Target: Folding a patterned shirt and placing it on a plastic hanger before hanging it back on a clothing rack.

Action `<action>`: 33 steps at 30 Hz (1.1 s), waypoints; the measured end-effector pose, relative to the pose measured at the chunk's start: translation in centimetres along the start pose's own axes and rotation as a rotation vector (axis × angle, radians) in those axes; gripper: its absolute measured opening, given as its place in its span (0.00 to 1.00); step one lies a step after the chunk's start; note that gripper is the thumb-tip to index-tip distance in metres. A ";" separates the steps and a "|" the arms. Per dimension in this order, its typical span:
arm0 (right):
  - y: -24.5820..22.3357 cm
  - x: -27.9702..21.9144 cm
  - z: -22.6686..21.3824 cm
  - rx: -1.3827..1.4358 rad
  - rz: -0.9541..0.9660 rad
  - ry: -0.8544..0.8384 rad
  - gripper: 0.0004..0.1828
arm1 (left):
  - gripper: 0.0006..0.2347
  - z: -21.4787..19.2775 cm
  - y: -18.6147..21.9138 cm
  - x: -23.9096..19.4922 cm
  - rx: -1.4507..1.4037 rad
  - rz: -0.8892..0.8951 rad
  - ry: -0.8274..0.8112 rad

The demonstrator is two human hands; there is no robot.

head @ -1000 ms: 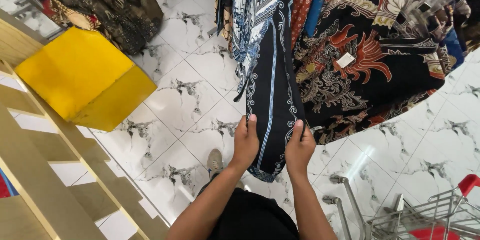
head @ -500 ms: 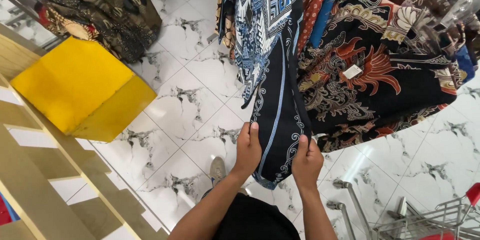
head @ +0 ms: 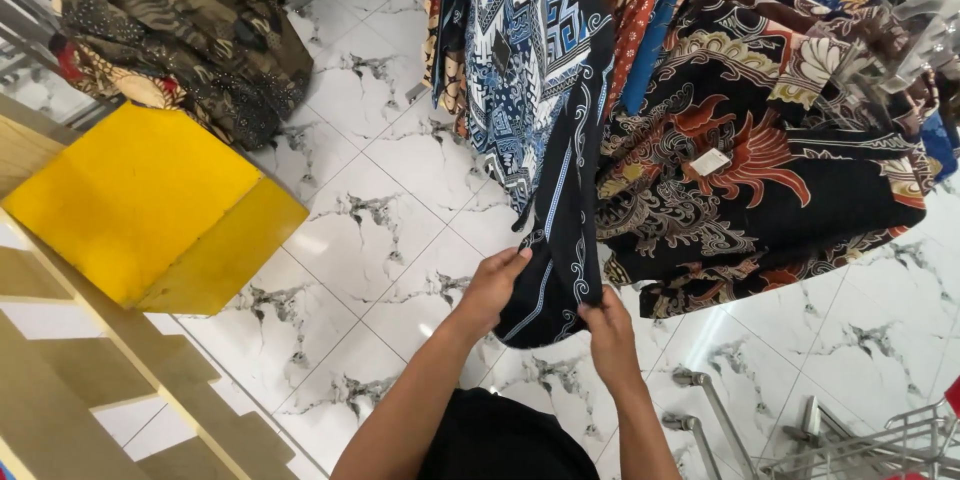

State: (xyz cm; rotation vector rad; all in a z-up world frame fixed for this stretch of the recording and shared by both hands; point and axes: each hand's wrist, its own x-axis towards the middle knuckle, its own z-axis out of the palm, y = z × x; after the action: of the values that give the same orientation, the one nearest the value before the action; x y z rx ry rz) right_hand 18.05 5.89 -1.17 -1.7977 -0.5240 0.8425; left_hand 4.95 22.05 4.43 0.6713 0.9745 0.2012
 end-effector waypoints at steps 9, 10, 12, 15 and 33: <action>-6.0 3.5 5.5 -0.026 -0.044 0.517 0.27 | 0.19 -2.4 -0.9 2.9 0.272 0.612 0.084; -6.1 3.5 6.1 -0.024 -0.044 0.522 0.27 | 0.19 -2.2 -0.7 2.7 0.273 0.612 0.080; -6.0 3.2 7.7 -0.150 -0.126 0.418 0.24 | 0.18 -2.1 -0.5 1.9 0.389 0.628 -0.066; -5.2 4.5 6.7 -0.056 -0.119 0.599 0.28 | 0.18 -3.7 -0.4 2.9 0.306 0.740 0.053; -3.0 1.2 6.9 0.032 -0.167 0.275 0.13 | 0.11 -6.9 2.4 7.9 -0.460 0.013 -0.498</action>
State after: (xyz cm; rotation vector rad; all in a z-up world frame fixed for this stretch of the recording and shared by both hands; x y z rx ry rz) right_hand 13.80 12.11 -0.25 -1.7772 -0.4699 0.4776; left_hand 4.06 30.47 -2.31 0.2793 0.4204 0.2450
